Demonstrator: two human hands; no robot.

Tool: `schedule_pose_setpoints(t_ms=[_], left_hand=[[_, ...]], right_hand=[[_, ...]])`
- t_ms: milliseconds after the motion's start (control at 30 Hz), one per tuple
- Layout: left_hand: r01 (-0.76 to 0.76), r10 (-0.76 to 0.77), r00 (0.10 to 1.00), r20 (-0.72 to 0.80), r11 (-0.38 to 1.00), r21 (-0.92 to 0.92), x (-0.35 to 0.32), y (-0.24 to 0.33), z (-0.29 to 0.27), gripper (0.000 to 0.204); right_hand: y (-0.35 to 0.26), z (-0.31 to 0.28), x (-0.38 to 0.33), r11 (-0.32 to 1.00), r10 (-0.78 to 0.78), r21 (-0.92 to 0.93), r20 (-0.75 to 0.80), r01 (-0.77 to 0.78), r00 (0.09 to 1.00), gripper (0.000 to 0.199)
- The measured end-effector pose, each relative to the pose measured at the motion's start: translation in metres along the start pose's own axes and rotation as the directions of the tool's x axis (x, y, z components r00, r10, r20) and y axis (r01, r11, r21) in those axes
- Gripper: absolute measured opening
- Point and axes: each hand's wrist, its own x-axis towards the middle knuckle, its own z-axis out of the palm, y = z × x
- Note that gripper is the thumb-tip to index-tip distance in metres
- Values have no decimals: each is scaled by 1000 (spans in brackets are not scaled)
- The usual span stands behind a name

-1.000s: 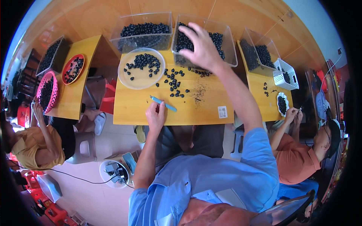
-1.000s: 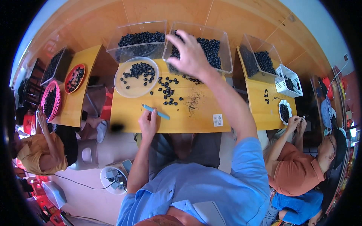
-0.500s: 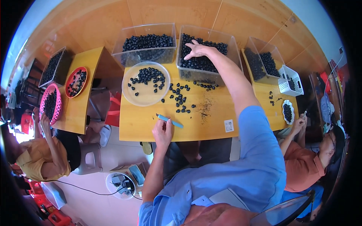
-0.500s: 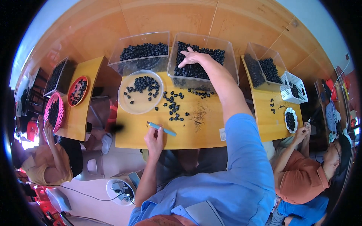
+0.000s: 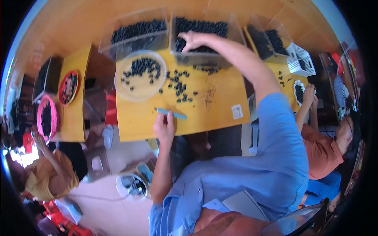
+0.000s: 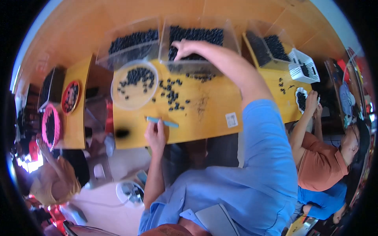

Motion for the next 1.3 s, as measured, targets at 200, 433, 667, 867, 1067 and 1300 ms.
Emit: schedule_pose_setpoints(t_ms=[200,433,667,867,1067,1300], left_hand=[[97,-97,995,16,995,27,3,3,-4,13],[90,-90,996,13,996,18,0,2,-3,14],[71,-71,998,-1,997,20,-1,-4,-1,16],[53,-53,999,-5,999,-7,2,-1,0,17],[-2,0,998,-57,1000,-27,1,-10,1,20],[-29,27,997,-66,999,-27,2,-11,5,21]], right_hand=[[-25,13,1,973,218,-76,0,-217,976,91],[-23,9,7,982,177,-76,68,-172,982,78],[-41,-12,-20,958,286,33,12,-286,958,56],[-20,-30,-54,937,346,120,-157,-330,925,33],[-23,-56,-88,850,394,450,-199,-273,897,31],[-7,-47,-119,838,488,394,-228,-378,843,30]])
